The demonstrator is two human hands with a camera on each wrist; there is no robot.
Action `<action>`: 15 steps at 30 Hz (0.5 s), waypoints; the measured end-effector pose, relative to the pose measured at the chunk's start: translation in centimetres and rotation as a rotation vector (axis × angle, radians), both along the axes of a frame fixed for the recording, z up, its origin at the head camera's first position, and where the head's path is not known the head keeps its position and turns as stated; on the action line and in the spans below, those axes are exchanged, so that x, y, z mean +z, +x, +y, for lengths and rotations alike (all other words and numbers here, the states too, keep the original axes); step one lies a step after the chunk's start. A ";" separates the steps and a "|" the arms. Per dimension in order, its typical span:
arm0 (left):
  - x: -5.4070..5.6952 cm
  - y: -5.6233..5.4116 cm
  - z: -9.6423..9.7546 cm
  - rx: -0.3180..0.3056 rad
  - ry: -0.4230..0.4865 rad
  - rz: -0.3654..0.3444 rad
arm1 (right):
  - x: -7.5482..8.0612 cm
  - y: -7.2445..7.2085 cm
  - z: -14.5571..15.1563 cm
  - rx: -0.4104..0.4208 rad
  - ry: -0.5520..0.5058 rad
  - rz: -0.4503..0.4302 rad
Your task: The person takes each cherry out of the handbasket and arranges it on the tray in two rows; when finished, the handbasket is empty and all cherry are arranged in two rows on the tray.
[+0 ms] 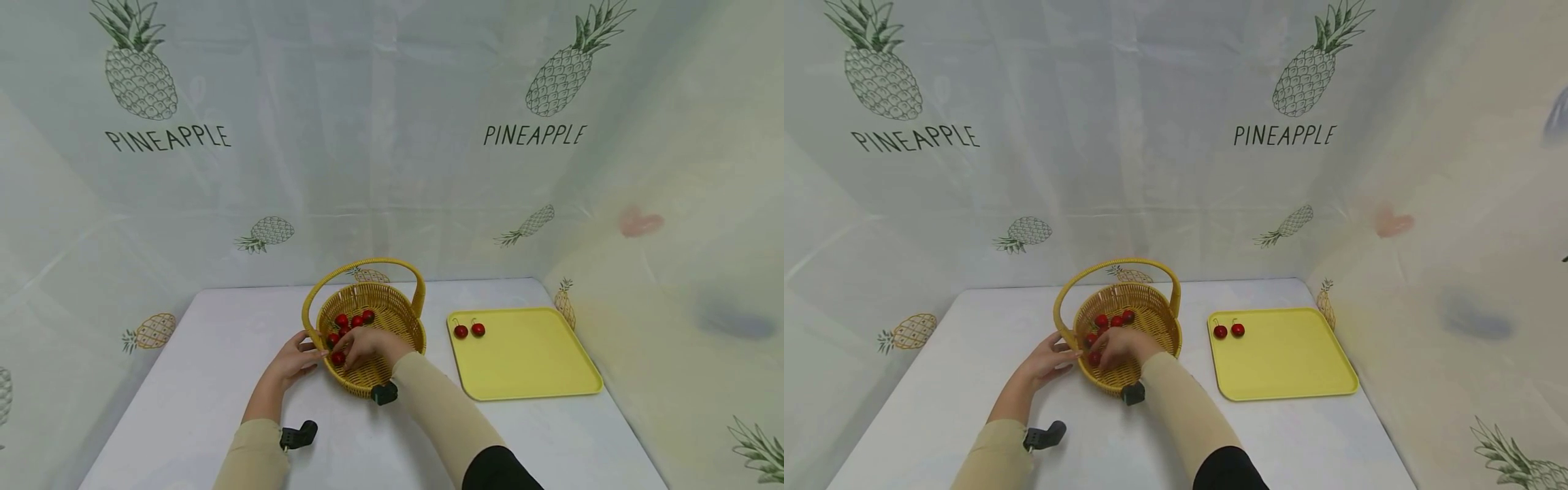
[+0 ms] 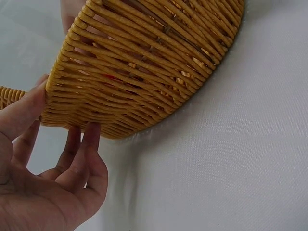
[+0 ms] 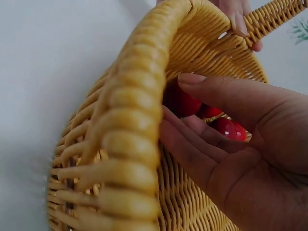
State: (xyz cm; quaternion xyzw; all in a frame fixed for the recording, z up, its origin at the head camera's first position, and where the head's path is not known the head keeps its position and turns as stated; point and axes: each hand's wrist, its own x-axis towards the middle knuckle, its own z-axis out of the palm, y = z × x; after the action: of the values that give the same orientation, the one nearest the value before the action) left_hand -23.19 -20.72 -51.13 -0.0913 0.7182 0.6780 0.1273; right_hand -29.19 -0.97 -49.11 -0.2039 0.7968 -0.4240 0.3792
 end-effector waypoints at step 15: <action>-0.1 0.0 0.1 -0.006 0.002 0.001 | 0.4 0.4 0.4 0.040 -0.015 -0.024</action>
State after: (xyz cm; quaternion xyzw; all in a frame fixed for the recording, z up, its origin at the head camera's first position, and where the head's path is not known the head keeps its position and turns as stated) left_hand -23.21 -20.66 -51.26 -0.0886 0.7178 0.6785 0.1289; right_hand -28.83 -0.58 -48.67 -0.2177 0.7847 -0.4247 0.3957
